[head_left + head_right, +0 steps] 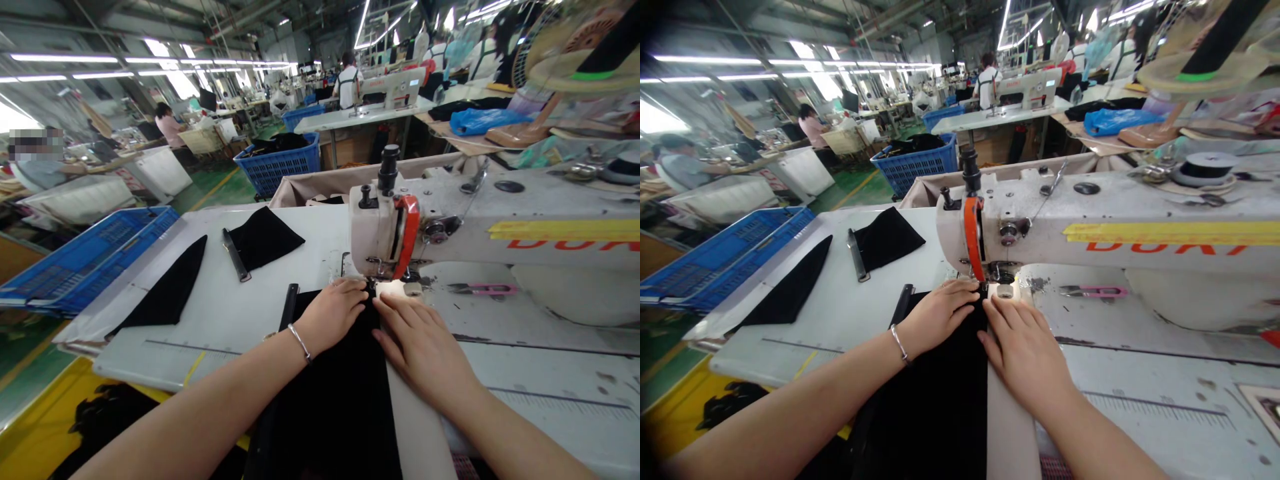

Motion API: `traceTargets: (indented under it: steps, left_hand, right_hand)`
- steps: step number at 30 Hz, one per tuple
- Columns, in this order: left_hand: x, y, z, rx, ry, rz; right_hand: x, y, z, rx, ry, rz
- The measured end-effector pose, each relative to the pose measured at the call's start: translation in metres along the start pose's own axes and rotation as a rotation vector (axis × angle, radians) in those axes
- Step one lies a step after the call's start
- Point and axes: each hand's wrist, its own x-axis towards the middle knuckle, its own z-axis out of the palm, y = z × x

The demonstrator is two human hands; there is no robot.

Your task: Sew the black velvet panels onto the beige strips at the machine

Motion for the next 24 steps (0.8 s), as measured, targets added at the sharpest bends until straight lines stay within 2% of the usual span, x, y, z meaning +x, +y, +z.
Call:
traceTargets:
  steps: [7,11,15,17,20,24]
  left_hand:
    - [0.003,-0.002,0.009,0.006,0.011,0.0]
    - [-0.005,0.008,-0.004,0.028,-0.048,-0.024]
    - [-0.051,0.041,-0.03,-0.093,-0.347,0.13]
    - [-0.08,0.059,-0.038,-0.15,-0.446,0.208]
    - [-0.11,0.075,-0.038,-0.132,-0.437,0.224]
    - [-0.118,0.077,-0.033,-0.109,-0.391,0.219]
  right_hand:
    - [-0.001,0.001,-0.001,0.002,-0.001,-0.007]
    - [-0.009,-0.005,-0.007,-0.009,-0.002,-0.011]
    - [-0.053,-0.03,-0.02,0.021,0.067,-0.094]
    - [-0.08,-0.043,-0.028,0.043,0.132,-0.161]
    - [-0.107,-0.054,-0.037,0.031,0.179,-0.252]
    - [-0.116,-0.052,-0.042,-0.035,0.153,-0.339]
